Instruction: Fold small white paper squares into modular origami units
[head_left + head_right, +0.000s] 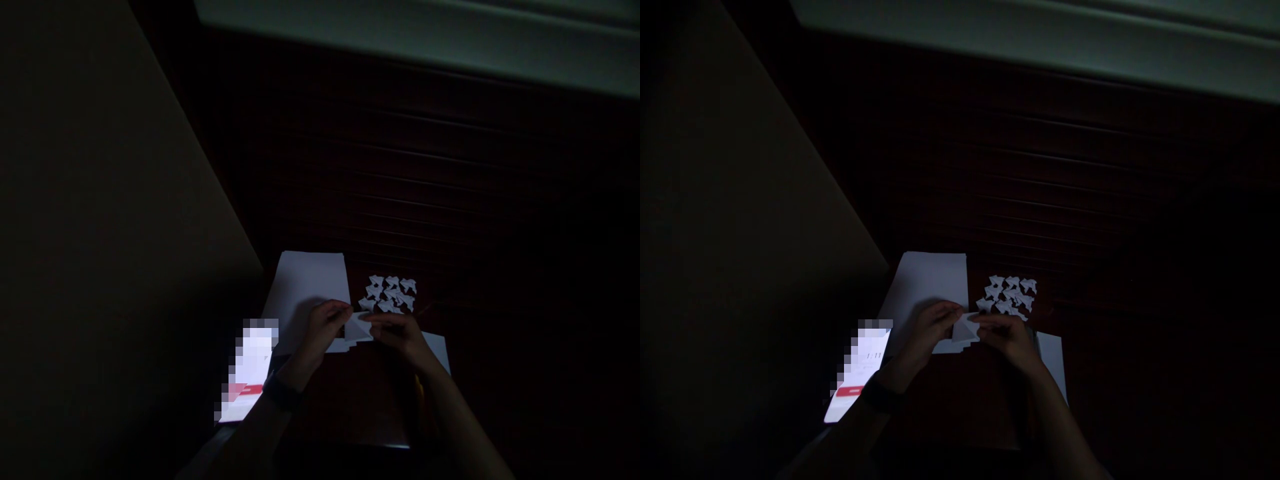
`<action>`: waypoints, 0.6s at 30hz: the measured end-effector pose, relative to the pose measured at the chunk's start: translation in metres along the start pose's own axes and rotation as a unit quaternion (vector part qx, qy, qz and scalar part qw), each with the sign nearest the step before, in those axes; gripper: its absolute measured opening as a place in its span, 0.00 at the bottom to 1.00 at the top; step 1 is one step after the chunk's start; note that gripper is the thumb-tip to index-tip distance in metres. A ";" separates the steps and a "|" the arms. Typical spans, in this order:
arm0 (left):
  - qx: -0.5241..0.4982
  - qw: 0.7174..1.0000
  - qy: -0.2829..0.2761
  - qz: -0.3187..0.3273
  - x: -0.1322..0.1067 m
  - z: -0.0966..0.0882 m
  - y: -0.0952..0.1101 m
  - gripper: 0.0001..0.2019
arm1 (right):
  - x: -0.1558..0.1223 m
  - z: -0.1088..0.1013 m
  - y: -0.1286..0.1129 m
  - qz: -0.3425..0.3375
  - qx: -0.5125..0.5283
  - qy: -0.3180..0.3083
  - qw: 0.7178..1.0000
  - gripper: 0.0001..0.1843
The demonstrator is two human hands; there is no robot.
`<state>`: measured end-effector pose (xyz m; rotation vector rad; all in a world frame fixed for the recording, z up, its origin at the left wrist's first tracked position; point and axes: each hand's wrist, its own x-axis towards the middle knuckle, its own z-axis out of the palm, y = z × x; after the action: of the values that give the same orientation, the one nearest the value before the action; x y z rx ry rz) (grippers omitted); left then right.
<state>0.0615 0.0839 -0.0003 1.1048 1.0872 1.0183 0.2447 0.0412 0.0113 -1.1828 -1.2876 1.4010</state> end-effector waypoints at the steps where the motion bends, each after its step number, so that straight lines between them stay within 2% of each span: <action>1: 0.000 1.000 0.002 -0.003 0.000 0.000 0.001 0.10 | 0.000 0.000 0.000 -0.004 -0.006 0.002 1.000 0.14; 5: -0.007 1.000 0.008 -0.026 -0.002 0.001 0.005 0.11 | 0.000 -0.001 -0.002 -0.010 0.006 -0.011 1.000 0.15; 12: 0.007 1.000 0.011 -0.020 -0.001 0.001 0.005 0.11 | -0.003 0.002 -0.007 0.004 0.055 -0.026 0.998 0.16; 18: 0.026 1.000 0.004 0.000 0.001 0.001 0.002 0.10 | -0.002 0.003 -0.007 -0.006 0.017 -0.013 1.000 0.14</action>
<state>0.0625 0.0850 0.0014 1.1441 1.1266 1.0006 0.2417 0.0395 0.0182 -1.1362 -1.2819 1.4276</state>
